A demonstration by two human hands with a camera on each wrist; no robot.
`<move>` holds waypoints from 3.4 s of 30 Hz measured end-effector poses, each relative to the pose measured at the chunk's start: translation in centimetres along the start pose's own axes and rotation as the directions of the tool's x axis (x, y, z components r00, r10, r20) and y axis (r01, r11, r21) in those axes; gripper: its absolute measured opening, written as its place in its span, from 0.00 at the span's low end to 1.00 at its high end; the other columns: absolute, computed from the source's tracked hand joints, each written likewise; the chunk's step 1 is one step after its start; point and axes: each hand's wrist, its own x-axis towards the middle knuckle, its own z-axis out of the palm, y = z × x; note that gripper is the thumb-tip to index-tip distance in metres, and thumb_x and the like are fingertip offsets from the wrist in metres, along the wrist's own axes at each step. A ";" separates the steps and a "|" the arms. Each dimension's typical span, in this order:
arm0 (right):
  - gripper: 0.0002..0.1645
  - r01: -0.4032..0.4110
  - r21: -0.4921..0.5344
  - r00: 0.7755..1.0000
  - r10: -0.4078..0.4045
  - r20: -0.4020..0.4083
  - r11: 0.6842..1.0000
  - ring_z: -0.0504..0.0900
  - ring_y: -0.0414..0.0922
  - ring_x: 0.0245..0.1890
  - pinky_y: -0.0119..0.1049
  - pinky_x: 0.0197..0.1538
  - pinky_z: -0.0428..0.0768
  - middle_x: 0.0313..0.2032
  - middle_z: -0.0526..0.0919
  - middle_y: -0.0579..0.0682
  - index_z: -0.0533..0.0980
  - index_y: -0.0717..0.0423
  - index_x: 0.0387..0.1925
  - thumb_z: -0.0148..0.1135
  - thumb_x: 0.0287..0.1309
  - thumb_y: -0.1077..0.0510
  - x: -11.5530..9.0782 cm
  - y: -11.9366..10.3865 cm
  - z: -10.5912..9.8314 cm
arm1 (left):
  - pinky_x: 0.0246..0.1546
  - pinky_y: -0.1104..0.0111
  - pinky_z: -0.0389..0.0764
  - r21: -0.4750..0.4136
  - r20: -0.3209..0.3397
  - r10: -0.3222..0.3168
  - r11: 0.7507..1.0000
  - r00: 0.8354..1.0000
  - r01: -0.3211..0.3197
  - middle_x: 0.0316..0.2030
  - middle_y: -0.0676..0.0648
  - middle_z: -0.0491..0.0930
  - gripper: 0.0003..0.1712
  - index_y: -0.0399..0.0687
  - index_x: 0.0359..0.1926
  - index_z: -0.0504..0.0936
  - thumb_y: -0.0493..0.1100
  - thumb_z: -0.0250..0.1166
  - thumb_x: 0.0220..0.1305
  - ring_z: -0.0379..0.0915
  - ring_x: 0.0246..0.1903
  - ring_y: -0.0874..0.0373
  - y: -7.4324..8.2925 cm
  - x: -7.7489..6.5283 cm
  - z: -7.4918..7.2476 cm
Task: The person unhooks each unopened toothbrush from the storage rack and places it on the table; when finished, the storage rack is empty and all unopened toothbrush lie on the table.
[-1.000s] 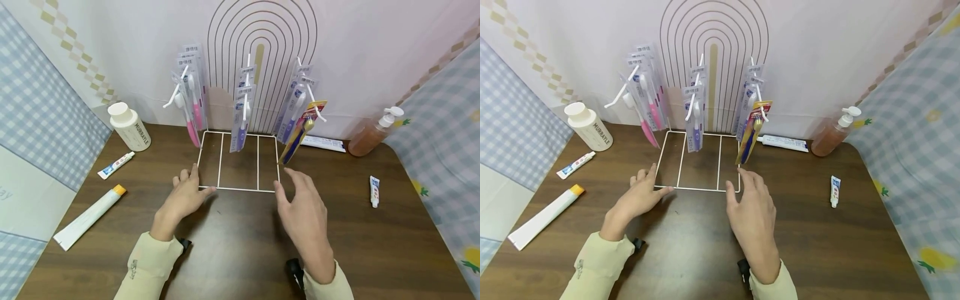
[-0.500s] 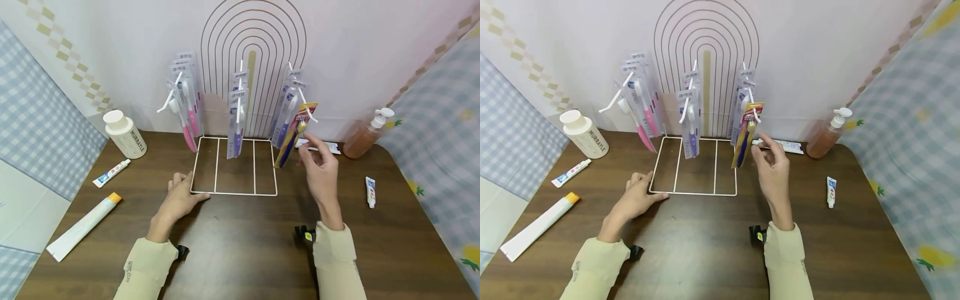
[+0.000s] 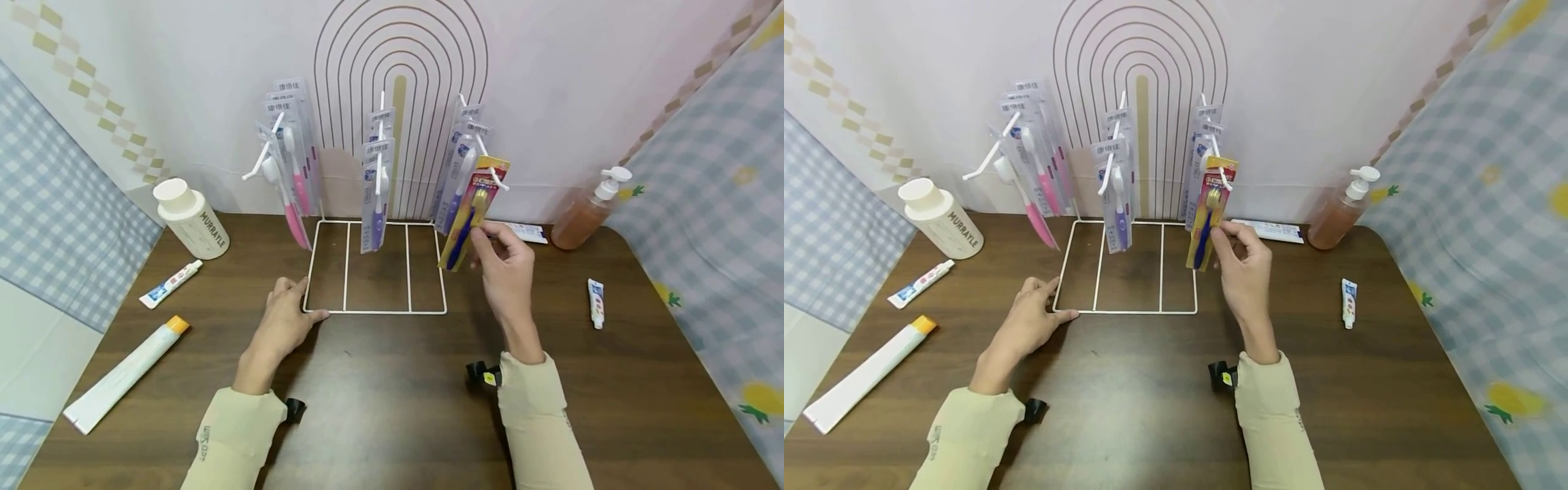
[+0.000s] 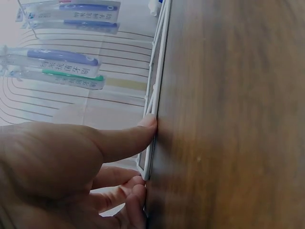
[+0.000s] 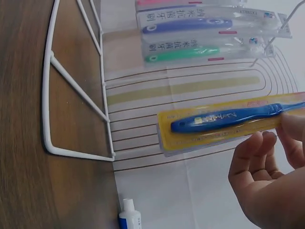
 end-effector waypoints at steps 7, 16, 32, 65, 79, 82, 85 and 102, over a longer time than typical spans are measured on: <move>0.12 0.045 0.049 0.996 -0.041 -0.073 0.998 0.80 0.35 0.29 0.26 0.34 0.82 0.33 0.85 0.39 0.89 0.51 0.41 0.66 0.81 0.67 0.4 -1.3 -1.0 | 0.68 0.38 0.77 0.017 -0.007 -0.008 1.000 1.000 0.008 0.67 0.28 0.73 0.49 0.26 0.84 0.67 0.45 0.80 0.74 0.72 0.61 0.31 1.7 -0.3 -0.8; 0.14 -0.316 -0.255 0.946 0.324 -0.013 0.914 0.78 0.35 0.25 0.27 0.28 0.75 0.26 0.82 0.38 0.87 0.68 0.52 0.65 0.84 0.59 0.9 -0.8 -4.0 | 0.70 0.37 0.76 0.002 -0.017 0.001 1.000 1.000 -0.001 0.68 0.26 0.73 0.50 0.25 0.83 0.68 0.46 0.81 0.73 0.71 0.62 0.29 1.2 0.1 -0.8; 0.20 -0.473 -0.625 0.719 0.682 0.132 0.620 0.81 0.38 0.27 0.33 0.34 0.75 0.37 0.88 0.49 0.88 0.71 0.62 0.61 0.84 0.60 -0.1 3.7 -5.6 | 0.73 0.35 0.73 0.026 0.047 -0.045 0.999 0.998 0.044 0.72 0.24 0.69 0.49 0.25 0.86 0.63 0.45 0.76 0.79 0.68 0.66 0.27 2.1 -0.8 -1.6; 0.15 -0.476 -0.705 0.744 0.668 -0.004 0.526 0.82 0.40 0.27 0.33 0.32 0.81 0.26 0.87 0.48 0.92 0.66 0.44 0.73 0.78 0.55 -0.8 4.0 -5.4 | 0.73 0.35 0.74 0.026 0.041 -0.037 0.999 0.998 0.036 0.71 0.23 0.69 0.49 0.24 0.85 0.63 0.44 0.76 0.78 0.69 0.64 0.27 2.0 -0.9 -1.0; 0.27 0.016 -0.372 1.000 -0.007 0.026 0.928 0.83 0.23 0.28 0.21 0.34 0.80 0.57 0.88 0.65 0.85 0.64 0.70 0.74 0.79 0.53 2.7 -0.3 -0.2 | 0.67 0.36 0.76 0.001 -0.011 -0.002 1.000 1.000 0.002 0.66 0.27 0.72 0.50 0.26 0.84 0.67 0.45 0.79 0.74 0.70 0.60 0.30 1.3 -0.4 -0.8; 0.30 0.048 -0.339 0.999 -0.037 0.038 0.940 0.82 0.22 0.29 0.19 0.36 0.80 0.61 0.85 0.66 0.81 0.65 0.74 0.73 0.80 0.53 3.9 -0.7 0.9 | 0.69 0.36 0.76 0.008 0.001 -0.008 1.000 1.000 0.008 0.67 0.26 0.72 0.50 0.26 0.84 0.66 0.46 0.79 0.75 0.70 0.61 0.29 1.0 -0.2 -0.7; 0.30 0.064 -0.332 0.997 -0.045 0.066 0.941 0.81 0.25 0.30 0.18 0.37 0.81 0.63 0.83 0.69 0.81 0.69 0.73 0.73 0.79 0.58 4.7 -0.7 1.6 | 0.70 0.36 0.75 0.007 0.015 -0.012 1.000 1.000 0.012 0.68 0.26 0.71 0.50 0.26 0.85 0.66 0.46 0.79 0.75 0.70 0.62 0.29 0.4 0.0 -0.3; 0.11 0.048 -0.303 0.997 -0.026 0.076 0.952 0.81 0.26 0.27 0.23 0.34 0.76 0.49 0.91 0.67 0.88 0.72 0.50 0.70 0.79 0.63 4.4 -0.8 2.9 | 0.70 0.36 0.76 -0.003 0.003 -0.032 0.999 0.999 0.032 0.68 0.26 0.71 0.49 0.26 0.84 0.67 0.45 0.79 0.75 0.70 0.63 0.29 1.2 -0.6 -0.2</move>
